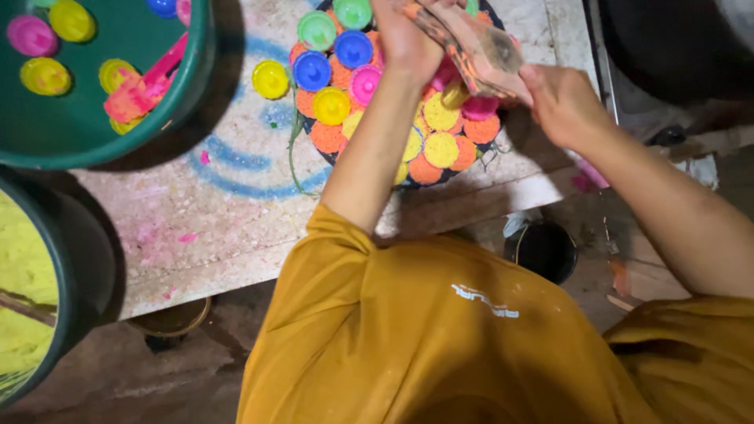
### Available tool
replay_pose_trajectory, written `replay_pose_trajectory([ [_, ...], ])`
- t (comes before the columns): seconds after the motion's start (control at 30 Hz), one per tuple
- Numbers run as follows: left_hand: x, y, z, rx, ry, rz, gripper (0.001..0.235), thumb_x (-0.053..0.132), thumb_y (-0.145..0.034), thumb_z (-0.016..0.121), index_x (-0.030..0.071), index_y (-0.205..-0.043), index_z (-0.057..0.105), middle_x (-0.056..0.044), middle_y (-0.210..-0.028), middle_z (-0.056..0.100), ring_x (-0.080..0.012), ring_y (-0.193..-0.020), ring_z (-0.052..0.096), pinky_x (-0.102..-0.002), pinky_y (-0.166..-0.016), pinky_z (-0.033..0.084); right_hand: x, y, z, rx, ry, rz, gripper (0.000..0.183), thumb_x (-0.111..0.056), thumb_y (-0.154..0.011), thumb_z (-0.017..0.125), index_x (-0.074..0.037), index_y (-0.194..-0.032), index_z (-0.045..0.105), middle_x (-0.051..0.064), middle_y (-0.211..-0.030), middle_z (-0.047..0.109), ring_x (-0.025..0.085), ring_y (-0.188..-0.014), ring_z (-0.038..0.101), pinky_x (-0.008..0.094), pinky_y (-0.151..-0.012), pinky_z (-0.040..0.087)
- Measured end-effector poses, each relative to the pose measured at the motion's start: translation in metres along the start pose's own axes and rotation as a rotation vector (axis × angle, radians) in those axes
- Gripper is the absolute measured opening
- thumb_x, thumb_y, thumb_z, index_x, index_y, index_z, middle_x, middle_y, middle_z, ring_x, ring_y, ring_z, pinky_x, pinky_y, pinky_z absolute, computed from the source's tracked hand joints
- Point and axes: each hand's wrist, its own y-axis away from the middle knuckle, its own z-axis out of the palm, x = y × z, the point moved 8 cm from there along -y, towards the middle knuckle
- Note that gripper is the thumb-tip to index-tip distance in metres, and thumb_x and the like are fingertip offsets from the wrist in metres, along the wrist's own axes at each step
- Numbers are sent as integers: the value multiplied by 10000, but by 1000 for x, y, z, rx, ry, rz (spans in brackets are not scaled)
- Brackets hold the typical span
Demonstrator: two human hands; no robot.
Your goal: The person scoops yellow dough from a large green basin using a wooden mold and a stick, then presses the dough into the mold and releases it into a basket of colorful molded pieces. The process is repeated multiple times.
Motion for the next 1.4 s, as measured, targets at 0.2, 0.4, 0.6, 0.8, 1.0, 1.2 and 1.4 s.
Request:
replay_pose_trajectory([
  [0.2,-11,88,-49,147,-991,-592,850,688,-940,127,66,-1366,520,-113,-1062,740,-168,-648,664,-286,-474,394,16,28,6,-20,-249,82,577,-461,-1153,414,-28,-808,575,48,-624,537,142,-586,517,338,-564,410],
  [0.4,-31,118,-56,35,-1119,-637,942,654,-1026,180,-63,-1480,586,-33,-1143,820,-142,-501,523,-269,-394,304,49,33,9,179,-330,69,606,-502,-1180,381,-34,-823,525,36,-631,503,133,-569,514,315,-538,399],
  [0.6,3,139,5,-344,-2232,46,725,369,-1061,373,88,-1703,190,-201,-1082,738,-380,-791,678,-507,-700,512,75,41,9,264,-608,75,612,-560,-1161,333,-27,-966,562,28,-726,522,103,-568,507,272,-498,377],
  [0.8,39,181,132,-443,-2272,612,749,192,-827,647,114,-1504,337,-207,-1210,676,-368,-845,687,-487,-694,556,2,37,-15,104,-569,-207,629,-604,-1127,463,9,-1080,597,38,-756,549,114,-675,535,305,-597,411],
  [1.0,39,243,240,-747,-1701,-167,310,179,-808,713,91,-1075,583,-71,-896,634,-237,-812,612,-380,-675,506,-149,64,-51,-40,61,-728,600,-557,-923,713,31,-995,616,119,-771,548,317,-700,565,408,-614,446],
  [1.2,74,336,295,-685,-2093,-18,270,266,-835,674,141,-1060,594,-35,-839,660,-248,-755,677,-392,-633,518,-346,71,-45,-99,209,-1552,539,-528,-838,726,2,-913,668,69,-709,564,264,-621,594,379,-535,456],
  [1.4,214,453,190,-481,-2192,-696,355,384,-845,700,239,-1167,663,-141,-813,709,-365,-752,687,-475,-635,519,-418,81,85,-894,-240,-1081,428,-487,-803,805,-96,-810,631,99,-749,666,363,-709,655,441,-533,476],
])
